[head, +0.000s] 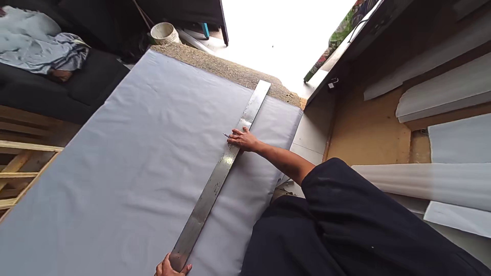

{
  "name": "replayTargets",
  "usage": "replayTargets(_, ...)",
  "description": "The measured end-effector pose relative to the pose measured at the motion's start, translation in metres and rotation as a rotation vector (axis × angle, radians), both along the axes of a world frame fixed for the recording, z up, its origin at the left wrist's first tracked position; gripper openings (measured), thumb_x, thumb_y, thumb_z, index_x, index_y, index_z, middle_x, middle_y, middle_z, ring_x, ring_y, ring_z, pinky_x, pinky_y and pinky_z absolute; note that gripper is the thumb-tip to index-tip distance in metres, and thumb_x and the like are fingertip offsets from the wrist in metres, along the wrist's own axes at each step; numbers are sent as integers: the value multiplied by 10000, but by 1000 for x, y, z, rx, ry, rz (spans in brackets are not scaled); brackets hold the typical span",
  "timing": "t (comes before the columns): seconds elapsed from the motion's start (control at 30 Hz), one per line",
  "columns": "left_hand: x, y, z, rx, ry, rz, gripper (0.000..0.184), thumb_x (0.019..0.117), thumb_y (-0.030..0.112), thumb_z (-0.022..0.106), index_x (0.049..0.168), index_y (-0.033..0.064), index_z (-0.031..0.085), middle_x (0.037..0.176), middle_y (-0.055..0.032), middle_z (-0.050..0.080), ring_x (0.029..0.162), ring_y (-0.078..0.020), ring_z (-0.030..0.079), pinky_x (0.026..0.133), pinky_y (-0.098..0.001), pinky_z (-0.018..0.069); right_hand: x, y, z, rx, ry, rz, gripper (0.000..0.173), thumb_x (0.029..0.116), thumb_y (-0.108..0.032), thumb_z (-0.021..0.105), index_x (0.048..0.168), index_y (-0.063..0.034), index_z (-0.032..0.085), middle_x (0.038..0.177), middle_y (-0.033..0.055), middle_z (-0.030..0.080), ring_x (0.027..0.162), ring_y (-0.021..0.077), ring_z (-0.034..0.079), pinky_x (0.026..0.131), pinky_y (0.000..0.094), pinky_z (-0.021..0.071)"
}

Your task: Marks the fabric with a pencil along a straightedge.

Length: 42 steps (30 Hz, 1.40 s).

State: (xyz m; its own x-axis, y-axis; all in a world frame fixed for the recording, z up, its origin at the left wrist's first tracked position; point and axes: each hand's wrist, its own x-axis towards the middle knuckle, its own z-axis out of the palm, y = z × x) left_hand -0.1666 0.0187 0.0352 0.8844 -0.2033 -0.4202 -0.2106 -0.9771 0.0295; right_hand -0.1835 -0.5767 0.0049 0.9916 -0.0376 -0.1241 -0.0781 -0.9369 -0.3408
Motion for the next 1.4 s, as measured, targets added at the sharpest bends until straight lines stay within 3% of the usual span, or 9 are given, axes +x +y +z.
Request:
replayTargets(0.27,-3,1,-3,-18,-10,34,1030,618,257,989,1488,21,491,1472,-299,496,1366,-504,464,1098,-707,347,2,1,-3,-5,6,10,685,826,-76,784,1448,-228,541,1571,10,490,1531,373,294,1093,802,244)
replayTargets(0.5,7,0,-7,-34,-29,32,1018,607,234,1005,1480,64,509,1466,-288,503,1352,-518,473,1080,-761,330,2,-3,0,0,66,-32,809,754,-121,867,1472,-248,518,1607,10,443,1549,367,256,1104,819,201)
replayTargets(0.6,3,-11,4,-75,23,89,960,646,235,986,1477,85,530,1478,-251,522,1393,-485,455,1120,-775,280,-3,7,15,-33,114,-24,826,767,-227,871,1510,-229,509,1611,40,444,1539,375,282,1114,797,224)
replayTargets(0.7,-4,0,6,-165,56,166,938,654,167,959,1485,124,526,1506,-196,513,1427,-463,422,1115,-817,220,0,22,30,-78,109,75,774,800,-233,863,1491,-141,528,1562,137,491,1496,444,337,1068,805,293)
replayTargets(0.83,1,18,-4,-213,-2,187,973,571,105,988,1443,145,557,1494,-144,522,1404,-441,440,1087,-847,224,6,17,21,-73,71,144,868,759,-302,904,1497,-93,498,1563,223,455,1479,501,331,1075,828,256)
replayTargets(0.93,1,17,-4,-226,-14,176,925,552,67,972,1389,134,582,1453,-126,539,1381,-419,455,1089,-854,197,7,15,23,-56,110,164,931,722,-264,923,1511,-54,474,1564,267,429,1476,518,320,1125,785,244)
replayTargets(1.4,-13,18,-9,-242,2,157,909,551,85,980,1370,114,586,1400,-150,553,1346,-424,478,1077,-858,210,7,9,13,-71,144,155,946,693,-238,944,1500,-52,486,1554,260,447,1475,518,320,1114,777,267)
